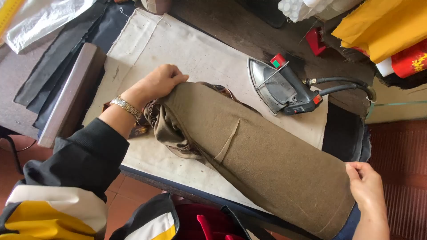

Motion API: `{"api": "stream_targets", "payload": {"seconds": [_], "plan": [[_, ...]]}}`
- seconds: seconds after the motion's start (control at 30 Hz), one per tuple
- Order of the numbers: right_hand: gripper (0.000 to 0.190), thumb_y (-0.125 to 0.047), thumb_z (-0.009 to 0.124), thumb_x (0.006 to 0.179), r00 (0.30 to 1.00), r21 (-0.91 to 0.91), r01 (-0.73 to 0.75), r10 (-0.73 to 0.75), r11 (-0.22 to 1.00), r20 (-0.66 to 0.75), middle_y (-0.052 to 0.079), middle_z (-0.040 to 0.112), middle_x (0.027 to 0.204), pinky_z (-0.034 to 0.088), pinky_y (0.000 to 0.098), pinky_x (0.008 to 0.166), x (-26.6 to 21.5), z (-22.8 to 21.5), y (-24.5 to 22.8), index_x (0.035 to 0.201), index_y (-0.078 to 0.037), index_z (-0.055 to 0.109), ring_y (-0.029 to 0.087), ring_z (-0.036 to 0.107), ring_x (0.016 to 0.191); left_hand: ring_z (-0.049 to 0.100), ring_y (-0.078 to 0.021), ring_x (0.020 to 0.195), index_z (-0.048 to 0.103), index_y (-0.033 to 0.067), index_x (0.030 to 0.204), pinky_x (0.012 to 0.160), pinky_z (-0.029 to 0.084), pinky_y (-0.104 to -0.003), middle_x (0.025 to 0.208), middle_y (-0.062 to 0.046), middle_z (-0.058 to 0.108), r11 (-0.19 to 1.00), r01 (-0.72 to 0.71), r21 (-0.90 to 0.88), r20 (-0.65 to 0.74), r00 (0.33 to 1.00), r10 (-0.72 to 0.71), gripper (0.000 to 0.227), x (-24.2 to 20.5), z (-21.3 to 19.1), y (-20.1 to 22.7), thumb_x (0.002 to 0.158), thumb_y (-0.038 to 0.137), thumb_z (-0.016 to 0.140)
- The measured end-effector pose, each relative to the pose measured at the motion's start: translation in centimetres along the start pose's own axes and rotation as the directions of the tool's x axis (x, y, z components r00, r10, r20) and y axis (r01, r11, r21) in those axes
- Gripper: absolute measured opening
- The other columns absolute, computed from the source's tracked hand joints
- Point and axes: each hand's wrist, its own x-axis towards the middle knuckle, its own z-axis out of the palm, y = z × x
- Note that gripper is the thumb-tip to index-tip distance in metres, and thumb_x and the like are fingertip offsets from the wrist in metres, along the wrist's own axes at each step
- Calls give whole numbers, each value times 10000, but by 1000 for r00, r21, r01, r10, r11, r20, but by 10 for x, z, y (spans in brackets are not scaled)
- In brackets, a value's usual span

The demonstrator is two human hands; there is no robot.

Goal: The person irons a brown garment with a patterned hem on a work table. They repeatedly smooth the fabric with their hands, reposition the garment, and press it with a steam iron, focusing on different sections including the hem and body.

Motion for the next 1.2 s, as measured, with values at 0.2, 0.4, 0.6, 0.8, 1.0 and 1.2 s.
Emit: {"api": "stream_targets", "payload": {"seconds": [0.2, 0.4, 0.6, 0.8, 1.0, 1.2], "plan": [[270, -15, 412, 1038, 939, 77, 331, -319, 941, -131, 127, 600, 1292, 335, 319, 1061, -5, -14, -8, 1204, -16, 625, 236, 519, 1219, 559, -336, 982, 624, 92, 991, 843, 448, -472, 1064, -143, 587, 914, -157, 374, -443, 836, 325, 207, 4, 23, -2, 960, 296, 609], [386, -140, 482, 1013, 578, 30, 806, -776, 591, -254, 210, 477, 1408, 275, 580, 1113, -83, 69, -167, 1386, -38, 489, 374, 391, 1341, 494, -292, 1237, 504, 126, 1274, 1057, 308, -648, 1239, -81, 583, 325, -625, 709, -176, 290, 941, 641, -56, 136, 70, 824, 546, 680], [492, -303, 388, 1010, 675, -216, 737, -705, 640, 217, 140, 307, 1547, 168, 687, 1069, -112, 78, -192, 1477, -150, 372, 377, 245, 1406, 521, -334, 1152, 524, 132, 1274, 1011, 349, -547, 1174, -111, 604, 363, -681, 636, -176, 330, 927, 616, -56, 107, 51, 898, 618, 485], [530, -325, 329, 998, 814, -344, 559, -578, 755, 55, 200, 430, 1485, 289, 536, 1054, -66, 34, -76, 1411, -25, 468, 357, 372, 1381, 52, -287, 1465, 227, 217, 1506, 1155, -9, -544, 1586, -56, 162, 975, -20, 221, -82, 996, 39, 713, -65, 11, 26, 906, 600, 196], [666, -491, 185, 1007, 996, -209, 70, -79, 975, -33, 188, 313, 1542, 168, 440, 1128, -33, 3, 39, 1484, -64, 369, 329, 255, 1423, 176, -256, 1458, 138, 105, 1515, 1165, 160, -403, 1592, -114, 154, 901, -18, -434, -349, 925, -149, 705, -71, -18, -18, 953, 497, 303], [430, -150, 516, 1068, 789, -237, 526, -573, 817, -223, 297, 554, 1362, 365, 518, 991, 3, -22, -19, 1433, 76, 545, 456, 502, 1222, 318, -323, 1387, 289, -22, 1438, 1135, 247, -436, 1487, -219, 354, 935, -299, -192, -657, 747, 104, 518, -62, -20, -15, 1025, 229, 475]]}}
